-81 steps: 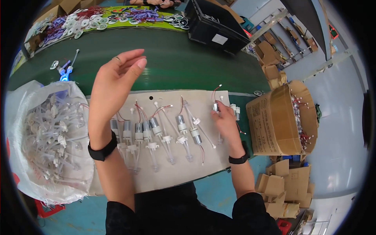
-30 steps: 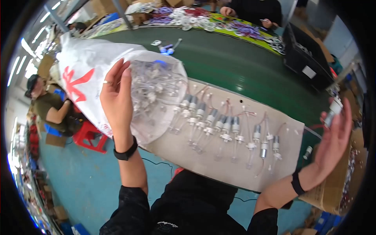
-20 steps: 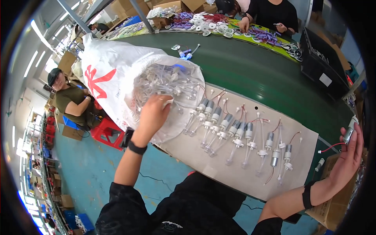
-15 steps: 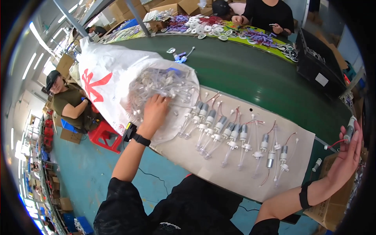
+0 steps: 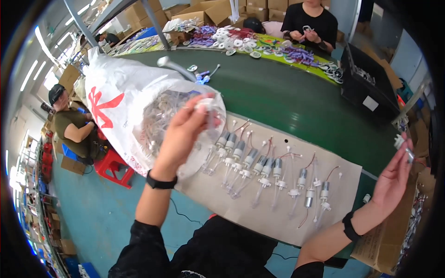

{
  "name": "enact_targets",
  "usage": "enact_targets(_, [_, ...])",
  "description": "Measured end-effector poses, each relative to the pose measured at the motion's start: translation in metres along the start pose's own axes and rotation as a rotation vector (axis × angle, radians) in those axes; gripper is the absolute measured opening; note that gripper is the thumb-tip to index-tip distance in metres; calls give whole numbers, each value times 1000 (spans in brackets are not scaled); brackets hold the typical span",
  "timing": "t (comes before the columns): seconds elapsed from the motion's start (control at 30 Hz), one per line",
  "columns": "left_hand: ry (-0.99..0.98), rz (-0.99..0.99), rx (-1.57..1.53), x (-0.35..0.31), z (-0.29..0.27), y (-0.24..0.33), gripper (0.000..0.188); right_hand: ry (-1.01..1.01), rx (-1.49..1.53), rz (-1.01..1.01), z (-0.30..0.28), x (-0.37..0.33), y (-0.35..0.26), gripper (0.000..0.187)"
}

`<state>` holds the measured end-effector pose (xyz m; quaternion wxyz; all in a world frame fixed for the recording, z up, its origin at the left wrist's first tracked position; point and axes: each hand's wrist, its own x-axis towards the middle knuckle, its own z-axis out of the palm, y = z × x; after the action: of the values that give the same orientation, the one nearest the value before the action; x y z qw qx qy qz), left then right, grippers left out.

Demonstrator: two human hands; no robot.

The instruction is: The person picks up a motor and a pump from a box and a bag, fits the pump onto the motor, and places the assembly on a tray. They then take a circuit board from the conveyor belt and connect the motor's wires to it.

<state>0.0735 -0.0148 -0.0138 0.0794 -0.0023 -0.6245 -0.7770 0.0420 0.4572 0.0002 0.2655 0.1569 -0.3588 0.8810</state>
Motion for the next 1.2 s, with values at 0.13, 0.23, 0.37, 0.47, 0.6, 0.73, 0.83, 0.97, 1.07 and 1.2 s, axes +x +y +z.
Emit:
enact_targets(0.13, [-161,-102,-258,44,49,-34,40,-439,333,371,34,-9,37,41])
enact_targets(0.23, [-147,-78,-104,63,89,-50,42,-133,135,334,65,-24,76,35])
enact_targets(0.37, [-197,-51,-112,72,131,-75,43,5,131,491,70,-36,122,32])
enact_targets(0.47, [-254,-84,-138,76,141,-73,44,77,101,535,72,-40,135,34])
enact_targets(0.6, [-293,-114,-120,83,136,-73,43,74,48,530,64,-41,153,33])
enact_targets(0.73, [-315,-89,-209,92,135,-87,42,26,27,540,63,-42,163,31])
enact_targets(0.83, [-368,-92,-223,94,138,-96,39,7,54,550,59,-45,169,30])
enact_targets(0.97, [-361,-68,-198,93,135,-92,38,1,95,540,62,-46,170,28])
enact_targets(1.07, [-377,-85,-193,94,134,-91,36,-2,49,532,62,-48,171,28])
enact_targets(1.2, [-380,-88,-183,94,134,-91,35,7,41,532,63,-48,171,28])
